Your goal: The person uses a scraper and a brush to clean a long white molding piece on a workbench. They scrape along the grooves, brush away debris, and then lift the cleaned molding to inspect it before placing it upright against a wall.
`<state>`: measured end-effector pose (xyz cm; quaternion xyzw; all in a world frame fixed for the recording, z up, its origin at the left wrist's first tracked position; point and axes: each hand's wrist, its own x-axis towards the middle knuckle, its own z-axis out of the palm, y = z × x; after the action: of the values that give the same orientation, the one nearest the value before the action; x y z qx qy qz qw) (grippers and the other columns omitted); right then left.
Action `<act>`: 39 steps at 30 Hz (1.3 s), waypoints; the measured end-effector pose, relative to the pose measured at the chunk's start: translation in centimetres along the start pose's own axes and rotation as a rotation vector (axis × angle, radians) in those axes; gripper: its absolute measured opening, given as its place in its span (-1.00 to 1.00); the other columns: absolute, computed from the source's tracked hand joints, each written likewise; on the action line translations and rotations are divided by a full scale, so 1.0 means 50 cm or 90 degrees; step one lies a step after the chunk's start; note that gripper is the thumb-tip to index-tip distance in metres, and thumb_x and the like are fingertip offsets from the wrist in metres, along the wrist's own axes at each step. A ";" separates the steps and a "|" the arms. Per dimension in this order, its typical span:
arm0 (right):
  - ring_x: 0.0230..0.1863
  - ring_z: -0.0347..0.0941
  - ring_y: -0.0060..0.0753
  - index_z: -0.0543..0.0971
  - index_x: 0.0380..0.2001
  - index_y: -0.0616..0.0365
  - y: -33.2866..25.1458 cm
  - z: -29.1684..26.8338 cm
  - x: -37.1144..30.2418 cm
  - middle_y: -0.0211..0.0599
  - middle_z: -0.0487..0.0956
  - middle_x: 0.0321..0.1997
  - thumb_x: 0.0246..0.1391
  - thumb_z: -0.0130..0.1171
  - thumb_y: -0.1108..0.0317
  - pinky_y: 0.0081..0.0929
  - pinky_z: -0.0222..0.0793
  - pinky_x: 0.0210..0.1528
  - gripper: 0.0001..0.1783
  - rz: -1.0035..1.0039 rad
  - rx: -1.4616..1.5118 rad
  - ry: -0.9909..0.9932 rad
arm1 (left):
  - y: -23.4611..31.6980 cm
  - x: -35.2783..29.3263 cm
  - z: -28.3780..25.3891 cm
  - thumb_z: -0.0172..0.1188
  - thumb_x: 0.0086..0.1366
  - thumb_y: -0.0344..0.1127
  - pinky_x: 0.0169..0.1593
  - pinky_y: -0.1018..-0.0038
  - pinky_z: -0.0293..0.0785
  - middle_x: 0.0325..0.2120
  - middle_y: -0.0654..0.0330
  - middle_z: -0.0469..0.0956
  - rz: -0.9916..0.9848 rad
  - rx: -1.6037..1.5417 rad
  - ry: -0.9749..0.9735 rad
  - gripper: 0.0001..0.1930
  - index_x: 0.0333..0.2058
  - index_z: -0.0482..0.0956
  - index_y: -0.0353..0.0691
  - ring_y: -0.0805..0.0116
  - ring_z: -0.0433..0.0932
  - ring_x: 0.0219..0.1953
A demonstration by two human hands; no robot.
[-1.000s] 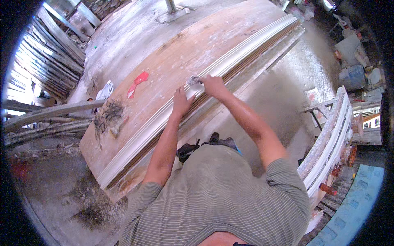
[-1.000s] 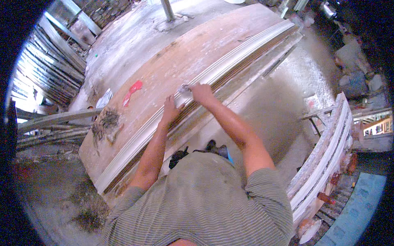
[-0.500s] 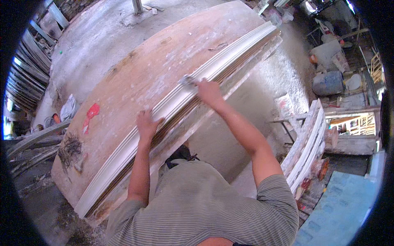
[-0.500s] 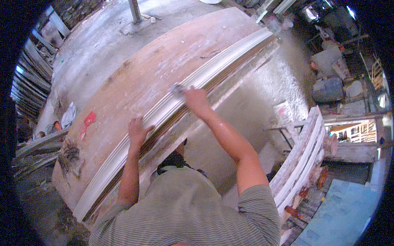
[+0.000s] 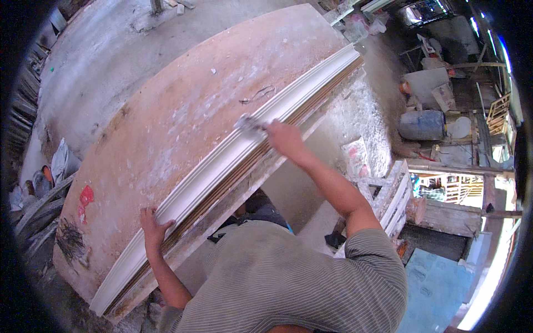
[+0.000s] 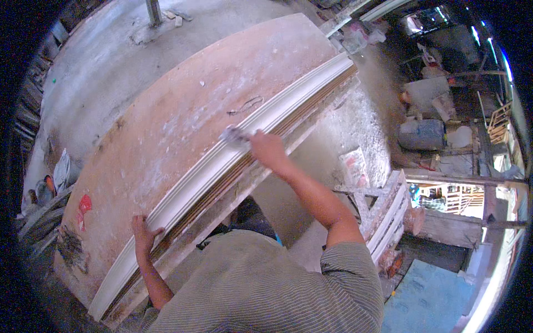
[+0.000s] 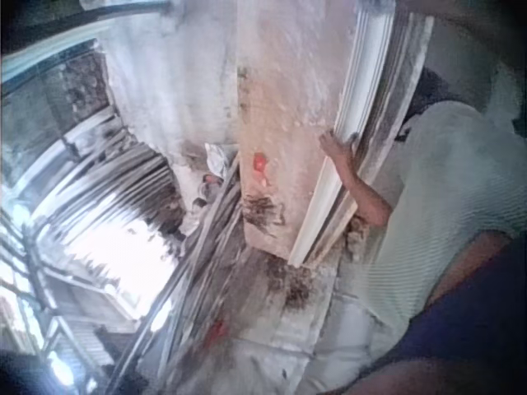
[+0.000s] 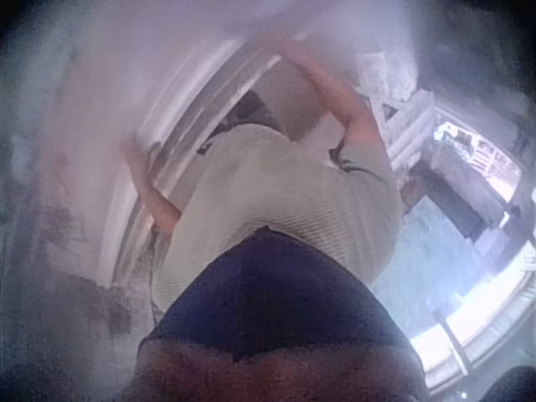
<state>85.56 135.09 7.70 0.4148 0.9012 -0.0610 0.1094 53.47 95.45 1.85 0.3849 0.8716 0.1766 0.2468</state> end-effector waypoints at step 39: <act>-0.03 0.56 -0.01 0.49 0.17 -0.13 0.874 -0.154 0.510 -0.14 0.63 -0.03 0.03 0.01 0.53 -0.18 0.46 -0.03 -0.41 -0.212 0.083 0.071 | 0.394 -0.321 1.099 0.15 0.23 0.06 0.14 0.17 0.39 -0.04 -0.19 0.55 -0.959 -0.391 0.182 -0.46 -0.12 0.61 -0.39 -0.16 0.50 0.07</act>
<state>101.55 183.72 7.99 0.2686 0.9563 -0.1133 0.0202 105.44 102.41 -28.46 -0.4133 0.8321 0.2419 0.2799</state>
